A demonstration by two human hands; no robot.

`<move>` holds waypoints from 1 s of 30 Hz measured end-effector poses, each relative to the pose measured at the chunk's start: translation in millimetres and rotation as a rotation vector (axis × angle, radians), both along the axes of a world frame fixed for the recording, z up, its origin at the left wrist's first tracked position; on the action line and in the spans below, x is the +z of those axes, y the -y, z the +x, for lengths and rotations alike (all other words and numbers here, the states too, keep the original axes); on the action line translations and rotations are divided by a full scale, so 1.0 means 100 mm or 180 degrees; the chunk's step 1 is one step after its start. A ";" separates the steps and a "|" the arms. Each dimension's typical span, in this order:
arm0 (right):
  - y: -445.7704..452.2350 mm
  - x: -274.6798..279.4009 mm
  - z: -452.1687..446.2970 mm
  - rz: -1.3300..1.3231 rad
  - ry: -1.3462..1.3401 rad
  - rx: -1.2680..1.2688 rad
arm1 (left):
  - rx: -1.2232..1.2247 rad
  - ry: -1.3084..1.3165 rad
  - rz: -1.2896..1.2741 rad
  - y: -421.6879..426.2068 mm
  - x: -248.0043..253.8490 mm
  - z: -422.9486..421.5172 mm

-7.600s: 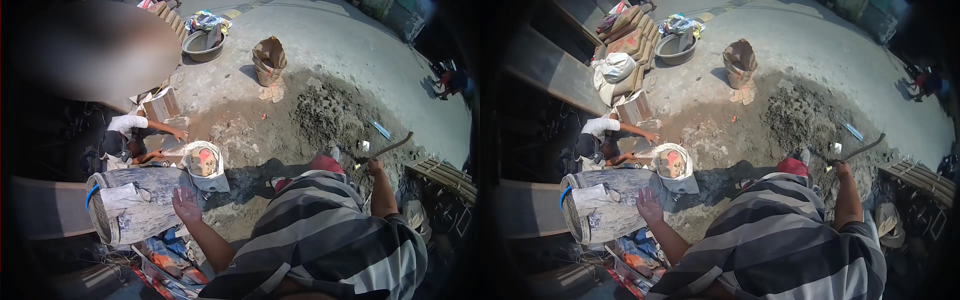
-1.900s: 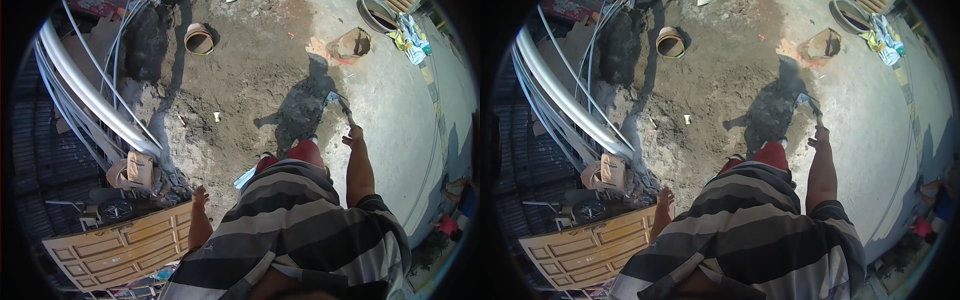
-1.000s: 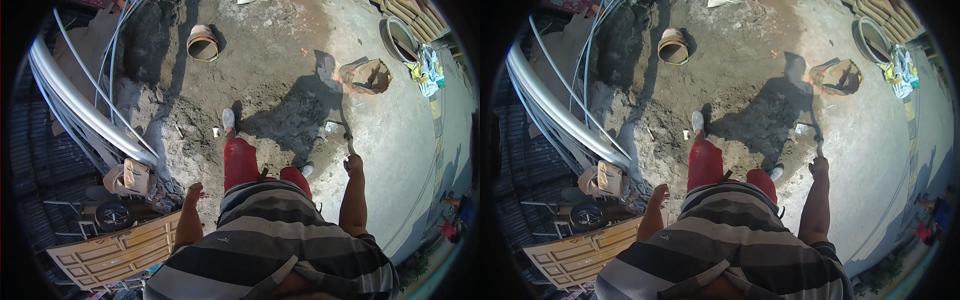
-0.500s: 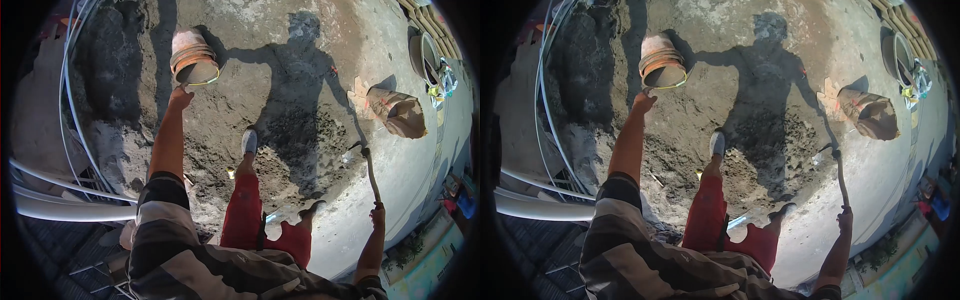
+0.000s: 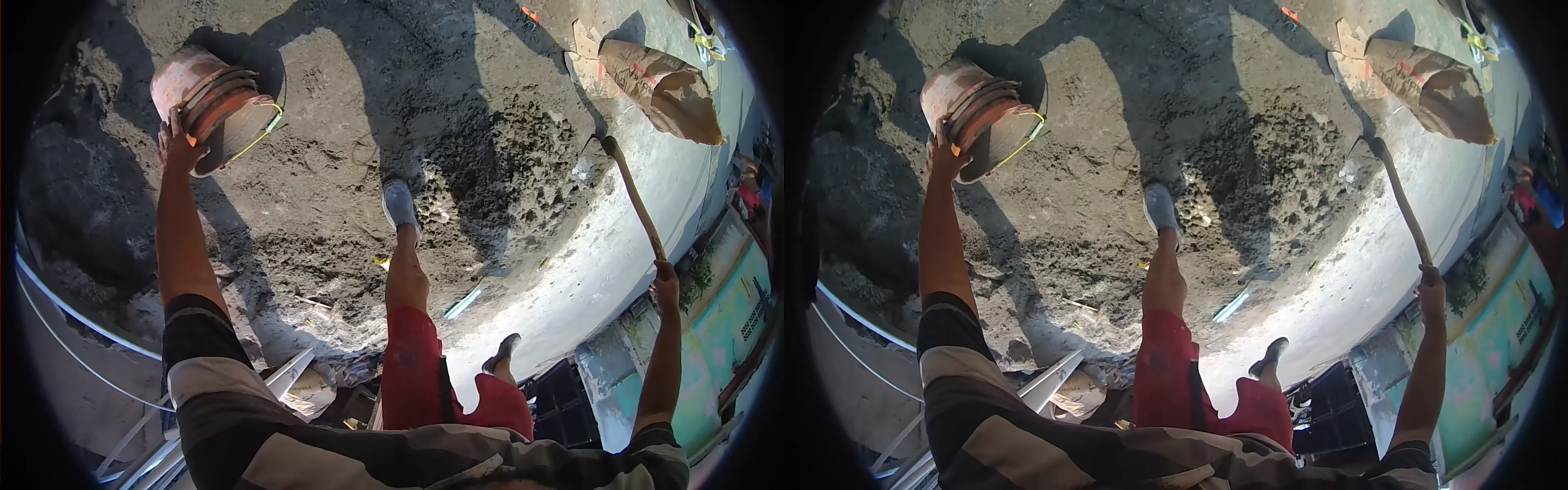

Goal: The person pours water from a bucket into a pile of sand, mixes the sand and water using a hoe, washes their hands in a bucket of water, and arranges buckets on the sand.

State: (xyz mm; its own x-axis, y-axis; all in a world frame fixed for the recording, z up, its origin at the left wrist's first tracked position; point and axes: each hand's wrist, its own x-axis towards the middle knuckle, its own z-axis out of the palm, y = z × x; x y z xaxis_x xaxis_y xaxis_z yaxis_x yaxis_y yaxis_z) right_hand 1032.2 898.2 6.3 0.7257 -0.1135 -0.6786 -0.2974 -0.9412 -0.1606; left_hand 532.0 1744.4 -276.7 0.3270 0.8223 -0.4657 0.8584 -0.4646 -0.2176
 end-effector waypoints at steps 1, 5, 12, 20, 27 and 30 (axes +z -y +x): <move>-0.01 0.00 -0.02 0.0065 -0.0053 0.0001 | -0.0040 0.0026 -0.0022 -0.04 -0.05 0.00; 0.05 -0.02 -0.19 -0.0018 0.0039 -0.0098 | 0.0157 0.0226 -0.0179 -0.01 0.01 0.17; 0.31 -0.02 -0.35 0.0052 0.0108 0.0265 | -0.0188 -0.0123 -0.0661 -0.23 0.14 0.76; 0.38 -0.10 -0.26 -0.0034 0.0267 0.0757 | 0.0622 0.1131 -0.3171 0.89 0.49 1.13; 0.17 0.02 -0.41 -0.0368 0.0257 0.0707 | 0.0460 0.1278 -0.3727 2.45 -0.31 1.63; 0.09 0.07 -0.42 -0.0465 0.0323 0.0729 | 0.0347 0.1284 -0.3583 2.96 -0.30 1.81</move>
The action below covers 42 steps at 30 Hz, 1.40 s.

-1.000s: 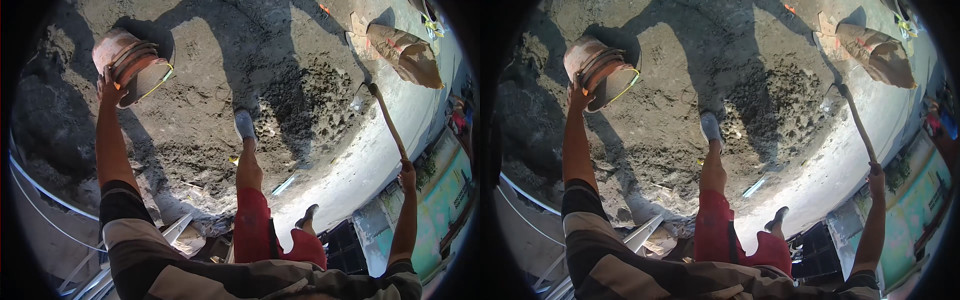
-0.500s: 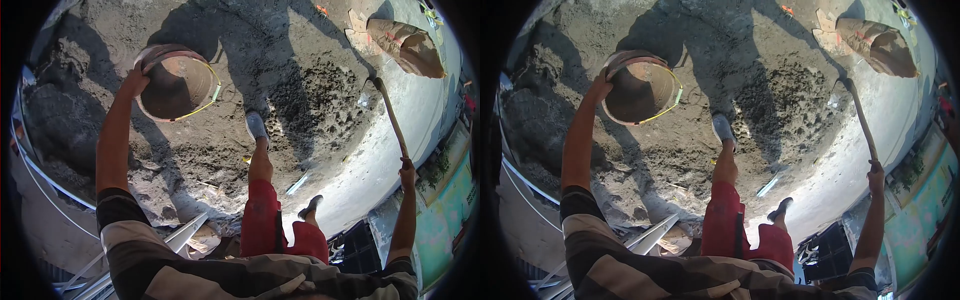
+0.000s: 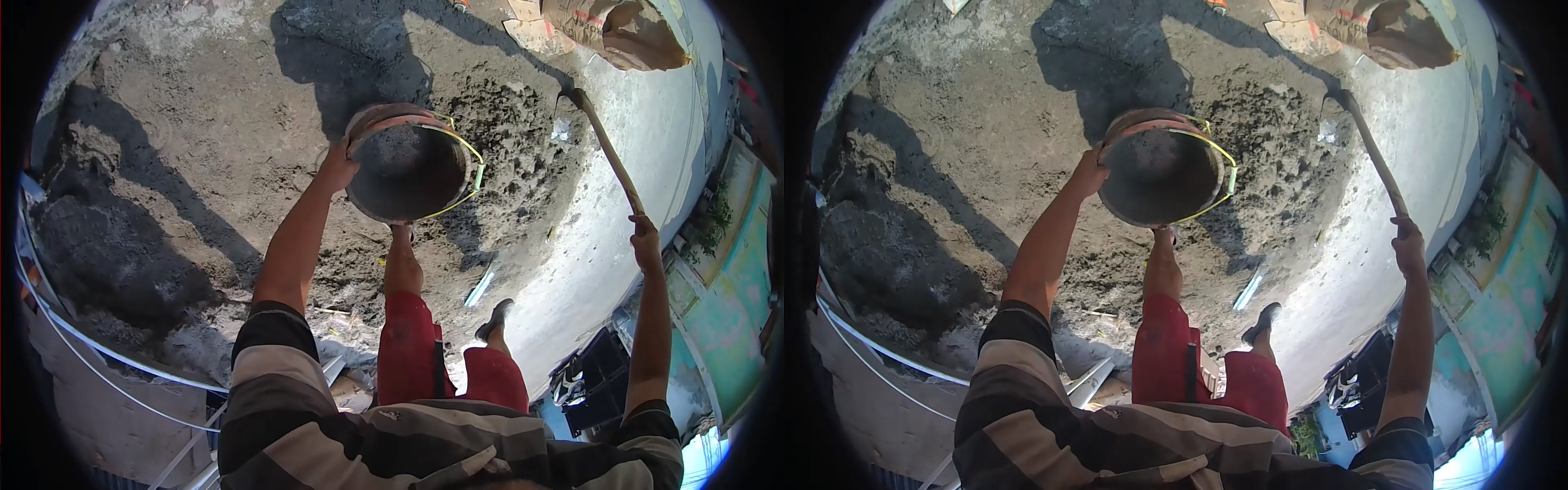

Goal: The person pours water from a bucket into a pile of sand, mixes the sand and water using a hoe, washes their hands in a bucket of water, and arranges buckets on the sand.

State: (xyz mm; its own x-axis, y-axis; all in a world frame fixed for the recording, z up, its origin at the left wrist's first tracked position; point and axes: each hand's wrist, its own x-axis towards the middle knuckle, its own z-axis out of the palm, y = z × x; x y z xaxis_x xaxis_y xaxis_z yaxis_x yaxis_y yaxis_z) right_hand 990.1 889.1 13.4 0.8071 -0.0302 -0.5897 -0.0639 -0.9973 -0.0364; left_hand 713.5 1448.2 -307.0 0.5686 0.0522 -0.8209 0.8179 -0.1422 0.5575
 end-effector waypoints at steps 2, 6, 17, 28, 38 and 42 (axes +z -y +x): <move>-0.03 0.02 0.00 -0.0169 -0.0085 -0.0087 | -0.0117 0.0236 0.0332 0.17 -0.03 -0.06; 0.05 0.01 -0.08 -0.0092 -0.0038 -0.0085 | 0.0260 -0.0021 0.0070 0.22 0.19 -0.09; 0.25 -0.02 -0.14 0.0144 -0.0017 -0.0166 | 0.1887 -0.0579 -0.0363 -0.29 1.84 -1.23; 0.25 0.06 -0.11 0.0019 -0.0127 -0.0053 | 0.5307 0.0223 -0.0143 -0.76 0.76 -2.13; 0.23 0.03 -0.09 -0.0023 -0.0160 0.0054 | 0.4512 -0.1005 -0.0069 -0.15 -0.43 -1.12; 0.12 -0.02 -0.18 0.0008 -0.0055 0.0101 | 0.2648 0.0114 0.1028 0.64 -0.90 -1.12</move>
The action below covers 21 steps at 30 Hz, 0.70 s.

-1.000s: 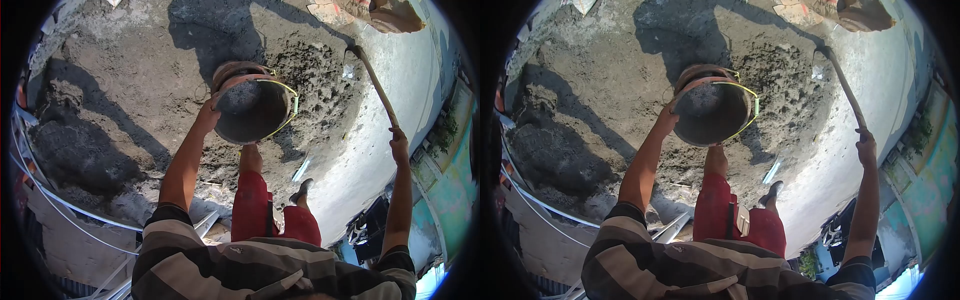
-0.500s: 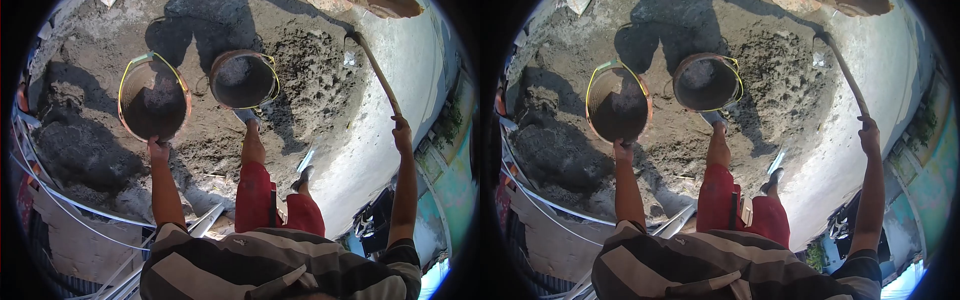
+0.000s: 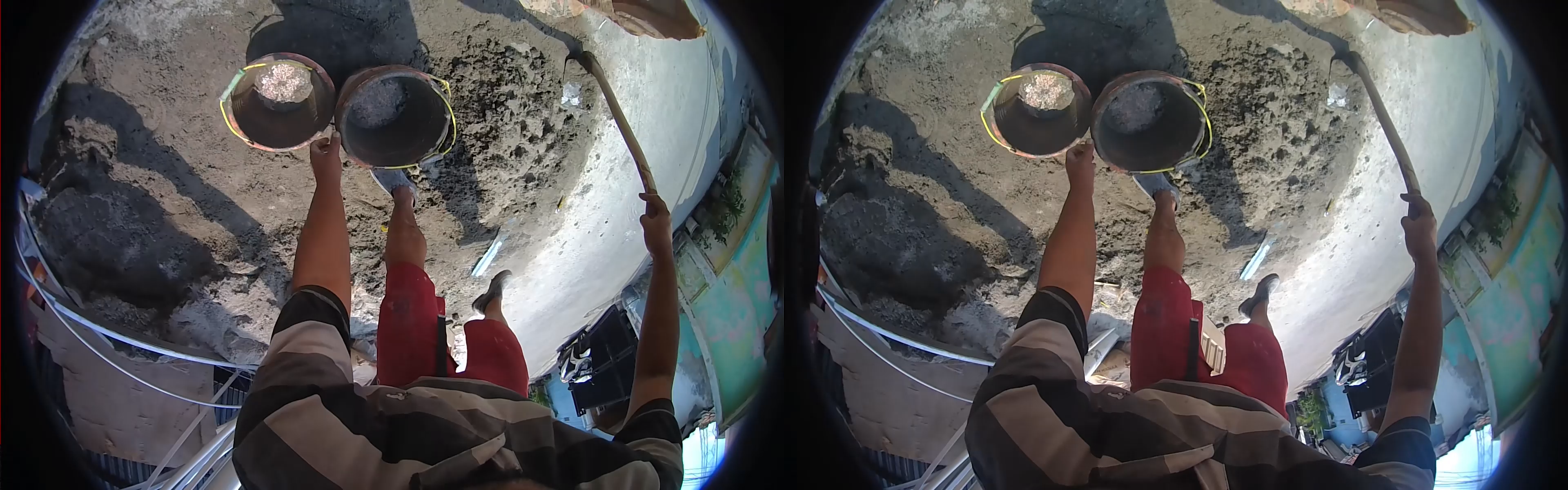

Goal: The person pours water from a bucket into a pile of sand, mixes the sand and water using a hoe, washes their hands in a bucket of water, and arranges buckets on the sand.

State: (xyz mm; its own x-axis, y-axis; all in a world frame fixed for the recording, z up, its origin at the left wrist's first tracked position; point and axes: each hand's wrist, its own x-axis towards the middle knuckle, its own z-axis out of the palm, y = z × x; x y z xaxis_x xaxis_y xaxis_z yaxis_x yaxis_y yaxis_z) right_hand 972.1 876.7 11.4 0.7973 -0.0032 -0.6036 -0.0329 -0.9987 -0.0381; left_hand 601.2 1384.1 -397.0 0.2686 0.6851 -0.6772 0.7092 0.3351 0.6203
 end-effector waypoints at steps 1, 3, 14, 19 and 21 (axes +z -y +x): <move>0.00 0.00 0.00 -0.0069 -0.0072 -0.0022 | -0.0584 -0.0285 0.0501 0.14 0.23 0.18; -0.02 0.02 0.00 -0.0064 -0.0061 -0.0011 | -0.0555 -0.0738 0.0650 0.31 0.61 0.49; 0.00 -0.03 -0.16 0.0097 0.0032 -0.0074 | -0.1543 -0.1207 0.0454 0.37 1.03 0.88; -0.01 -0.06 -0.22 0.0095 0.0025 0.0080 | -0.1912 -0.0410 0.0365 0.33 1.68 0.74; -0.03 -0.05 -0.23 0.0028 0.0030 0.0037 | -0.1242 0.0084 -0.0167 0.33 2.04 0.66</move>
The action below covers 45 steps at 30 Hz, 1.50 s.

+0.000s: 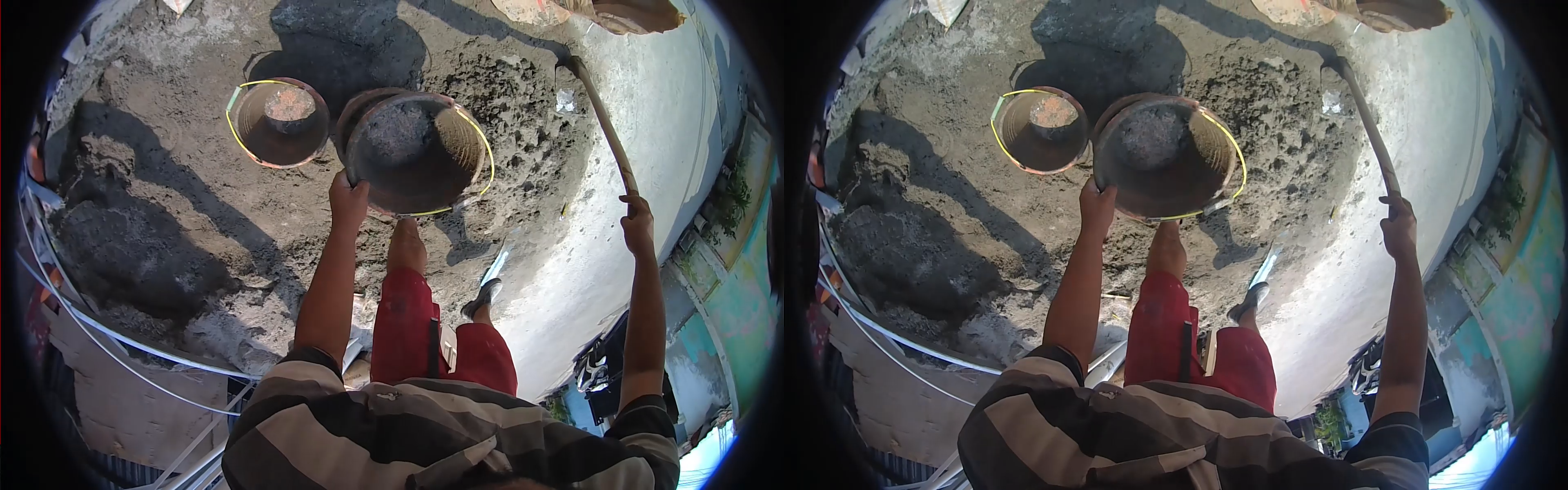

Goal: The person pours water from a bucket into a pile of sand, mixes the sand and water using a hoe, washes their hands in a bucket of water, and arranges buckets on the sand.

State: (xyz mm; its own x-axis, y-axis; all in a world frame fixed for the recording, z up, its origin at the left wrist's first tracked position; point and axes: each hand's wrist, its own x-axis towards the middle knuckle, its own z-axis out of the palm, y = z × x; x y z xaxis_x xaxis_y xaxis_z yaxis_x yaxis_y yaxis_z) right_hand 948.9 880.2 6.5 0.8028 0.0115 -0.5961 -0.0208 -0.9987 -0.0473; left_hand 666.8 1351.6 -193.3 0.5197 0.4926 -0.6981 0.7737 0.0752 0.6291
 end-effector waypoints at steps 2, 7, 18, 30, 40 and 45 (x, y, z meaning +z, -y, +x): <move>0.01 -0.01 -0.05 -0.0038 0.0038 0.0051 | 0.0667 0.0329 -0.0636 -0.05 0.23 0.12; 0.02 -0.03 -0.06 -0.0022 0.0141 0.0247 | 0.1636 0.1097 -0.1622 -0.27 0.36 1.02; 0.03 0.01 -0.11 -0.0070 0.0174 0.0534 | -0.0613 -0.0035 0.1121 -0.84 -1.46 1.79; -0.08 0.03 -0.09 -0.0087 0.0014 0.0110 | -0.1256 -0.0609 0.2230 -0.28 -1.14 0.64; -0.10 -0.05 -0.20 -0.0086 0.0077 0.0278 | -0.1856 -0.1506 0.1596 -0.28 -1.14 0.90; -0.18 -0.01 -0.14 -0.0115 -0.0024 0.0146 | -0.2141 -0.1007 0.1429 -0.40 -1.03 0.67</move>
